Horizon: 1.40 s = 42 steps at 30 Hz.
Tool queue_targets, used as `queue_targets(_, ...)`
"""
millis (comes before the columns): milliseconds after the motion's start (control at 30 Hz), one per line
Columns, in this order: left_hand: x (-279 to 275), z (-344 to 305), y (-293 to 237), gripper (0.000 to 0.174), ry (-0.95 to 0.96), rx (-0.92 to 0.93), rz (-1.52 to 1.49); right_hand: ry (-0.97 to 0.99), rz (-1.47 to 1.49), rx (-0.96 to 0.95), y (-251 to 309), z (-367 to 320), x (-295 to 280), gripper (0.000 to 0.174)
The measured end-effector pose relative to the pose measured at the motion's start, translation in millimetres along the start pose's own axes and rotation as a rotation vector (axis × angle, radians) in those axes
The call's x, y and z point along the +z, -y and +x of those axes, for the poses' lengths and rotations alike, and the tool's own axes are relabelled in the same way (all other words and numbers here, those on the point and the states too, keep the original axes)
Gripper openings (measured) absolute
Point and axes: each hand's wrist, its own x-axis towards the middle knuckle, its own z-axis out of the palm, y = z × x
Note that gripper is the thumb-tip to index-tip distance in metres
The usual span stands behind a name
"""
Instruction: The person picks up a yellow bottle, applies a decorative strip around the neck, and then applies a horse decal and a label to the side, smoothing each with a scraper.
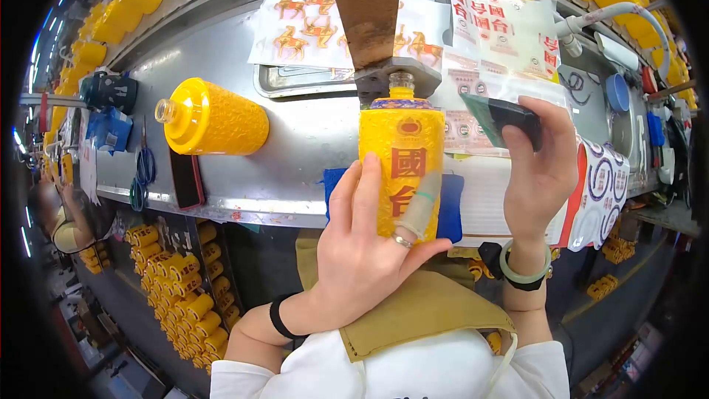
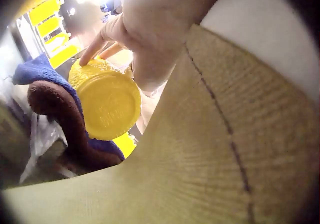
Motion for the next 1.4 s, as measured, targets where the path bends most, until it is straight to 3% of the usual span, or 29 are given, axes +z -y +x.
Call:
queue_targets(200, 8.8, -10.8, 13.3, 0.052, -0.102, -0.031, -0.168, -0.014, 0.049, 0.102, -2.4, -12.8, -3.5, 0.03)
queue_targets(533, -4.9, 0.9, 5.8, 0.058, 0.009, 0.001, -0.037, -0.023, 0.116, 0.256, 2.7, -24.2, 1.5, 0.031)
queue_targets(600, -6.5, 5.7, 3.1, 0.076, 0.045, -0.051, -0.019, -0.017, 0.123, 0.25, 3.4, -25.3, 2.3, 0.031)
queue_targets(700, -5.9, 13.2, 0.2, 0.061, 0.027, -0.054, -0.007, -0.002, 0.125, 0.24, 4.8, -25.7, 2.1, 0.031)
queue_targets(833, 6.3, 1.5, 9.3, 0.061, -0.061, -0.071, -0.022, -0.002, 0.12, 0.221, 2.0, -25.7, 0.8, 0.031)
queue_targets(900, 9.9, -0.1, 11.5, 0.079, -0.144, -0.033, -0.046, -0.007, 0.12, 0.24, 1.8, -26.4, -0.1, 0.031)
queue_targets(1100, -6.0, 13.5, 2.2, 0.063, 0.01, -0.013, 0.057, -0.007, 0.134, 0.287, 0.1, -30.8, 1.3, 0.031)
queue_targets(1400, 2.1, 6.6, 8.8, 0.056, -0.137, -0.031, -0.044, -0.012, 0.131, 0.309, -0.5, -32.8, -2.4, 0.031)
